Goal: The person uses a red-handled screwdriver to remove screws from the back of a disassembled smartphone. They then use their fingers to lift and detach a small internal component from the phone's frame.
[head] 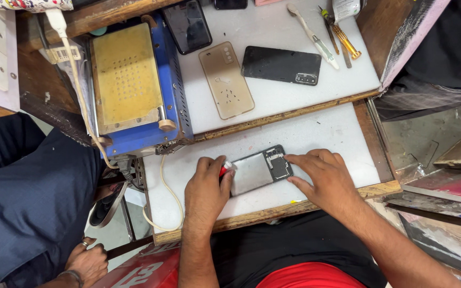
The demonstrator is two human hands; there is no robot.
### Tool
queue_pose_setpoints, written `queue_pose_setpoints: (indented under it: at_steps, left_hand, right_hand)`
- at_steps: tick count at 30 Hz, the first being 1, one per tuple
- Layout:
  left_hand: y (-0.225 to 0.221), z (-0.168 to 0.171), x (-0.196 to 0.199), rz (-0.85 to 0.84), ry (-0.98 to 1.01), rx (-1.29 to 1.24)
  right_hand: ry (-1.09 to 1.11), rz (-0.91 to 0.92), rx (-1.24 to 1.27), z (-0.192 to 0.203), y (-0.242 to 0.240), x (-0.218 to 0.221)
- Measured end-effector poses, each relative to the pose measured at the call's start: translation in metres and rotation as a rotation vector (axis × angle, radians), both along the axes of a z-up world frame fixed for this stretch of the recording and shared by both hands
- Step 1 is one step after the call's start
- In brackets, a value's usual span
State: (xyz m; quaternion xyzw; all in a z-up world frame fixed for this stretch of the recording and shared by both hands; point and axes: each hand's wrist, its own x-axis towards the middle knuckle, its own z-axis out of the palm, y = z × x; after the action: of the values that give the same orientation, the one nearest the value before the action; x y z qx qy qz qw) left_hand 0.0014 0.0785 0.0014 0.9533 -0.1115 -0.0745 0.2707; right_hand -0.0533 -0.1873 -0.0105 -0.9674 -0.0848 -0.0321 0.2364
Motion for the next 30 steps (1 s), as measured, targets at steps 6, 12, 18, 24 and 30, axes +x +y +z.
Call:
queue_pose_setpoints:
  at_steps: [6,12,18,24,30]
  left_hand:
    - [0.009,0.002,0.000,0.073,-0.036,0.125]
    - [-0.022,0.011,-0.011,-0.156,-0.328,0.141]
    - [-0.046,0.016,-0.008,-0.213,0.033,0.096]
    - [-0.036,0.015,-0.004,0.029,0.285,-0.367]
    - [-0.058,0.000,-0.036,0.107,0.450,-1.172]
  right_hand:
    - [-0.015,-0.010,0.017,-0.010,-0.001,0.001]
    - [-0.033,-0.004,0.028,-0.012,-0.002,0.000]
    - [-0.058,-0.041,0.104,-0.009,0.000,-0.001]
    - [0.043,-0.063,0.547,0.003,-0.004,-0.001]
    - [0.559,-0.031,1.122,0.017,0.005,0.004]
